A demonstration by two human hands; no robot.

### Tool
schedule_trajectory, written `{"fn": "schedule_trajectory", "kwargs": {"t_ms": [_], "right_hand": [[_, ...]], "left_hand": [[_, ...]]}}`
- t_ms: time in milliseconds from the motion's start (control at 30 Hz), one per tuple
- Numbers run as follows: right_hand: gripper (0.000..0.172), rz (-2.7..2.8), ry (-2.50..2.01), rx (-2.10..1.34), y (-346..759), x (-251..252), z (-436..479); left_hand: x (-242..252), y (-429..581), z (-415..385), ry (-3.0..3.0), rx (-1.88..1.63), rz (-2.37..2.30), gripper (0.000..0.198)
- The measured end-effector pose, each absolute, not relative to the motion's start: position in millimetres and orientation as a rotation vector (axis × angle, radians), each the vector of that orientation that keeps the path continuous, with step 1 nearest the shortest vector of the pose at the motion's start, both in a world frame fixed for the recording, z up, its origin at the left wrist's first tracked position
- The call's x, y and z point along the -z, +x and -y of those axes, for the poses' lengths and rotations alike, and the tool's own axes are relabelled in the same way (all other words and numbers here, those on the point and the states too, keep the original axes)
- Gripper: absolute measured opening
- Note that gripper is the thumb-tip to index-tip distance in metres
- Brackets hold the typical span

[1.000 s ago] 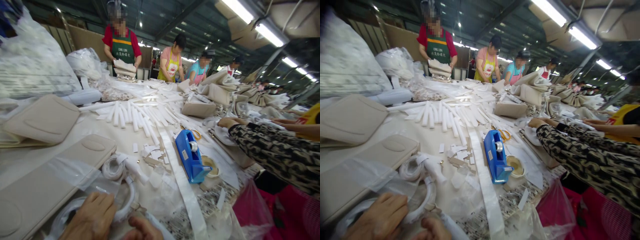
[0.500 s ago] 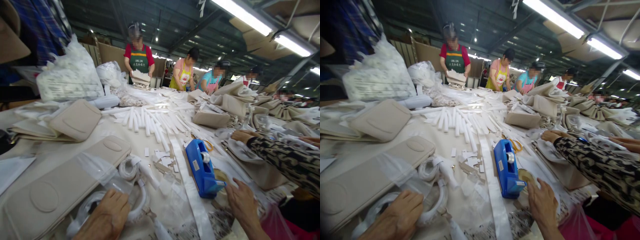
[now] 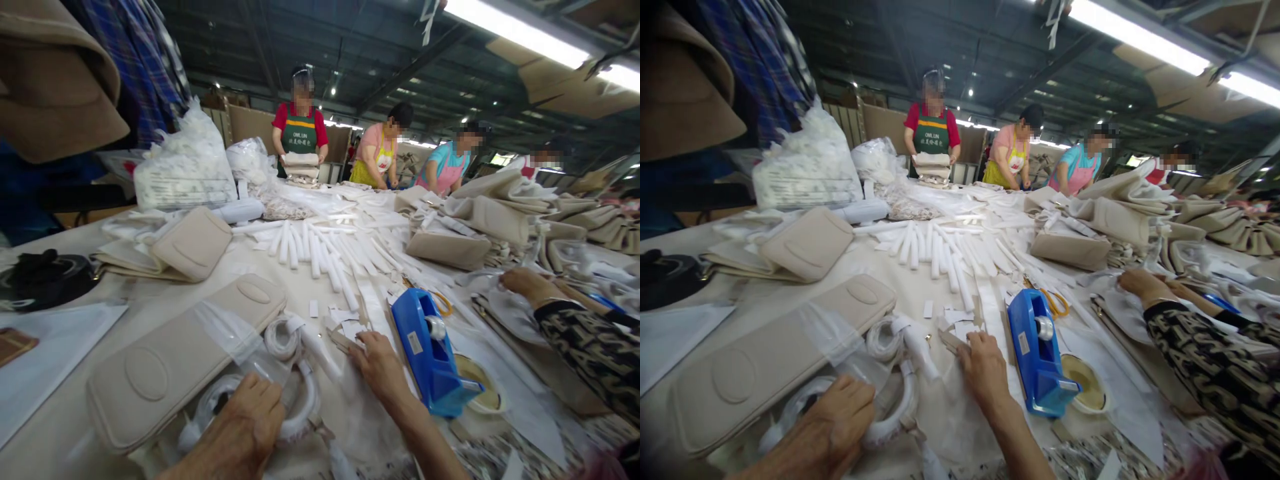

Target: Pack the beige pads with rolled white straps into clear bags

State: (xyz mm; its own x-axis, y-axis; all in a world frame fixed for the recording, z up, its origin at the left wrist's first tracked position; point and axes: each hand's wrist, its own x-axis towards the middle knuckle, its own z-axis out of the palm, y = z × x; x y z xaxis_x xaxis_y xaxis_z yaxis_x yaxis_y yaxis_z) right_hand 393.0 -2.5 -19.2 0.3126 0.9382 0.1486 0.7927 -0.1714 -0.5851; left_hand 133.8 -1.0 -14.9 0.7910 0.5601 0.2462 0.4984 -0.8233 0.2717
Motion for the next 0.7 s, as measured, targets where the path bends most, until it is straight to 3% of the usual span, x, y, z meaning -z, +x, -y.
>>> {"fn": "schedule_trajectory", "kwargs": {"t_ms": [367,700], "right_hand": [[0.022,1.156,-1.898,-0.835,413,27,-27],[0.042,0.759,-1.554,-0.89,427,18,-24]], "left_hand": [[6,134,5,2.765,-0.346,-0.9,0.021],[1,135,5,2.787,-0.361,-0.895,0.021]]}}
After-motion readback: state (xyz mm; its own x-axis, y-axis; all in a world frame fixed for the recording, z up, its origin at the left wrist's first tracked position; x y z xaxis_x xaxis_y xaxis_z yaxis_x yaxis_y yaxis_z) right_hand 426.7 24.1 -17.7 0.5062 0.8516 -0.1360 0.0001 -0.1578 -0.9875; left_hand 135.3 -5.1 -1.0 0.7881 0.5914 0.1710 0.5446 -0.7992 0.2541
